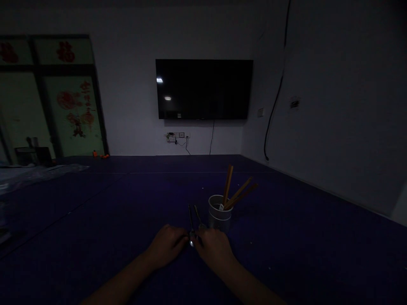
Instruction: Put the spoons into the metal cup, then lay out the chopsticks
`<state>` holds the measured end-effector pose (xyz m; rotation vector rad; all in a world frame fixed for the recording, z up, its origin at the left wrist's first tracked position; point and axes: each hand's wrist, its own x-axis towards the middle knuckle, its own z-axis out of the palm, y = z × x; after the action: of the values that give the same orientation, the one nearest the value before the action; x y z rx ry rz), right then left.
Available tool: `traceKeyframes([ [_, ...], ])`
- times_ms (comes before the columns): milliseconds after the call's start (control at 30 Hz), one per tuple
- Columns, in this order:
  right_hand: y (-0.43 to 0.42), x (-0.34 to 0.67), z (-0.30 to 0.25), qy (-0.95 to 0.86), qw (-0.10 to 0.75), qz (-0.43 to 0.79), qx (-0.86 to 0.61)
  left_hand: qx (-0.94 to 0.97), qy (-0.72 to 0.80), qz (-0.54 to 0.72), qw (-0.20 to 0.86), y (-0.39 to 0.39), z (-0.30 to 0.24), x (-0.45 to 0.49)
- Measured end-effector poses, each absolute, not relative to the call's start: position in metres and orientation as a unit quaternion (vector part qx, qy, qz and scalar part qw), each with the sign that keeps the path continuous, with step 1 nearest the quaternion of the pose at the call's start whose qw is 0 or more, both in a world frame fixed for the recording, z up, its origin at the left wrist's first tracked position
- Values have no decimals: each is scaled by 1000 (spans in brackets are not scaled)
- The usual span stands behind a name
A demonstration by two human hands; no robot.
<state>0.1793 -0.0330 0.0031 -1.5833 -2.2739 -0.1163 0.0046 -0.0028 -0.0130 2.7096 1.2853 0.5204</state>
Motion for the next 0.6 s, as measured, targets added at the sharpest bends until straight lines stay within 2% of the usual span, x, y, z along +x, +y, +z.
traceKeyframes([
  [600, -30, 179, 2, -789, 153, -1, -594, 888, 429, 163, 40, -5, -11, 5],
])
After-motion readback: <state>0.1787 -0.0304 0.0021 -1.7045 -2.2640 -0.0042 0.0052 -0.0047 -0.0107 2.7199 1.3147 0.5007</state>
